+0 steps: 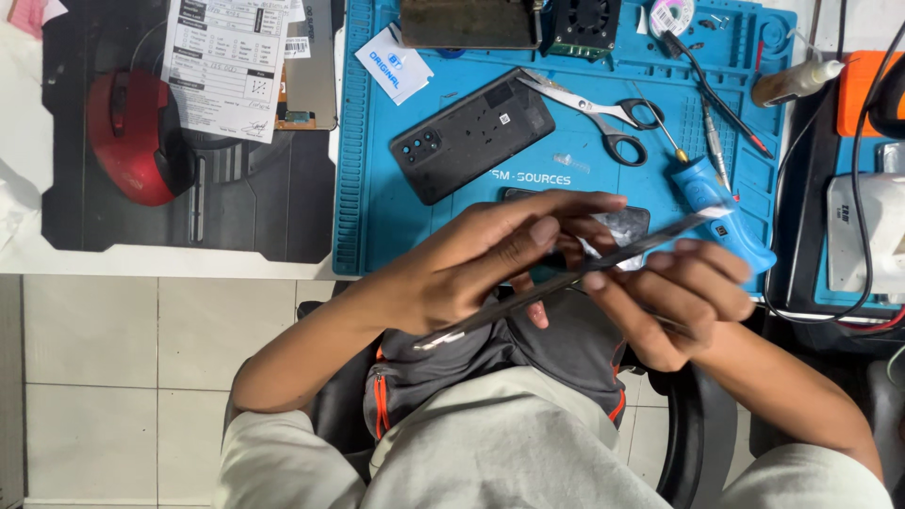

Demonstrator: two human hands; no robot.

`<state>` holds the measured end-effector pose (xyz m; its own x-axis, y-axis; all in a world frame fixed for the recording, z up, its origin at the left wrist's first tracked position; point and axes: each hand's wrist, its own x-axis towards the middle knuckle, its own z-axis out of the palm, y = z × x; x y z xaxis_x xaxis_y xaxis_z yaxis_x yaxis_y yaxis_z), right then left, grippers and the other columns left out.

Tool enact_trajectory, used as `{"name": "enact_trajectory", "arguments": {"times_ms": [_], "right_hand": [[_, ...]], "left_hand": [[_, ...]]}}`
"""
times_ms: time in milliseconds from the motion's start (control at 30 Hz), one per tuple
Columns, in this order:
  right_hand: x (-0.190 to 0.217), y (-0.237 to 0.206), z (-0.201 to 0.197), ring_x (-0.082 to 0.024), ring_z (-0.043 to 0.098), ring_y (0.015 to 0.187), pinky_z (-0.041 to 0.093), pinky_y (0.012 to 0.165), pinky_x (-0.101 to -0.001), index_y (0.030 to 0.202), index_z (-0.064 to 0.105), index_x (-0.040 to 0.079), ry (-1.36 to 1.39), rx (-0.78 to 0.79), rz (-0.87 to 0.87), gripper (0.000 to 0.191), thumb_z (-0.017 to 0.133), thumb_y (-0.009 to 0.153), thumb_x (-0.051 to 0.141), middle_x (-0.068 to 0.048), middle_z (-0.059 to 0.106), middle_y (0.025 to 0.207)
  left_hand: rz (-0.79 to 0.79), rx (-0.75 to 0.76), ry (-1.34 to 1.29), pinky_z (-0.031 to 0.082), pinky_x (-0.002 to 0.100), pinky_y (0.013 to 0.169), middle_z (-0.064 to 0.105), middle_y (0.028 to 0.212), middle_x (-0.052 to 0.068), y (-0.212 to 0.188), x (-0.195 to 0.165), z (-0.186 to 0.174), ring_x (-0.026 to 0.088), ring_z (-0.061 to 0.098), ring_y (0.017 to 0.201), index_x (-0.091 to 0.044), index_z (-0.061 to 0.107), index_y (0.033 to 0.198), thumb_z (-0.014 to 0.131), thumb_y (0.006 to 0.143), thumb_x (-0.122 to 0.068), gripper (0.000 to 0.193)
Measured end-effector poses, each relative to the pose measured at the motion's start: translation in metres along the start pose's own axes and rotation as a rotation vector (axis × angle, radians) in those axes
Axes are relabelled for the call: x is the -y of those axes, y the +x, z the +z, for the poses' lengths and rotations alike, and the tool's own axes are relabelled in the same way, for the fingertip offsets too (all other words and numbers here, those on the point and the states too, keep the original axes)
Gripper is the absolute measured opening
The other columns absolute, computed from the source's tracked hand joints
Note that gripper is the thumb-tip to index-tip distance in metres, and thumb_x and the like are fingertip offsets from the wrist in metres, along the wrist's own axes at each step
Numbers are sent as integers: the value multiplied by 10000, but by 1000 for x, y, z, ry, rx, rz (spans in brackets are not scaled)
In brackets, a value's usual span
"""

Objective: The person disassembles a smartphone at a repair bench. They peel a sticker from the device, separate the frame from the screen, and use tweezers to work on the internal components, repeatedly repositioning the phone frame while handling small parts.

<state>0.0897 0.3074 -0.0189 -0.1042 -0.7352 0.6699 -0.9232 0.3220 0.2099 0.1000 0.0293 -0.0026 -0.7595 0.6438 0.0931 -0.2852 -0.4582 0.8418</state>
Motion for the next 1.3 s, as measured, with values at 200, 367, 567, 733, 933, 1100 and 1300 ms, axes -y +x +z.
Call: {"name": "enact_trajectory", "arguments": {"times_ms": [200,367,567,733,933,1100,1300], "right_hand": [[-11,-3,-11,-316,632,989,341,1036,-559,1095,688,128,-242,-81,97,301,841,838,168,-56,560,921],[-14,7,-8,-276,537,989,344,1029,-559,1112,716,148,-339,-118,78,267,834,911,280,-25,543,925],[-12,-4,10,-209,521,975,328,1019,-505,1108,779,275,-328,-243,19,273,815,836,278,49,567,917],[-8,-24,6,-181,505,974,357,1027,-493,1039,645,313,-135,-89,446,238,767,836,294,82,584,961],[-3,-9,-15,-214,530,964,460,903,-495,1107,625,262,-59,-41,182,255,760,898,206,32,580,966],[0,16,-30,-221,586,836,528,764,-468,1163,565,177,126,-248,285,193,646,998,234,2,613,929],[13,41,-39,-207,573,580,524,505,-326,1200,544,65,534,-322,483,371,523,1071,412,-41,562,866]], "left_hand": [[141,-117,257,639,262,804,681,1177,139,7,11,9,151,665,949,-4,530,1487,626,1096,-228,461],[513,-219,455,675,246,855,632,1372,86,3,19,30,149,679,1174,-83,536,1433,711,1059,-240,442],[565,-355,697,653,293,913,735,1209,82,2,12,30,180,741,1084,-35,705,1233,735,984,-125,266],[471,-378,667,625,228,823,753,1084,68,0,10,29,115,755,951,-75,732,1256,734,1025,-40,233],[369,-376,457,631,227,775,741,1071,101,-4,12,23,118,741,878,-19,723,1245,727,994,17,253],[307,-445,105,666,297,835,730,1077,142,-1,22,30,165,741,926,52,694,1249,662,1057,-2,202],[305,-418,72,655,299,834,724,1105,145,-5,22,32,171,733,958,69,681,1238,649,1069,-27,197]]}}
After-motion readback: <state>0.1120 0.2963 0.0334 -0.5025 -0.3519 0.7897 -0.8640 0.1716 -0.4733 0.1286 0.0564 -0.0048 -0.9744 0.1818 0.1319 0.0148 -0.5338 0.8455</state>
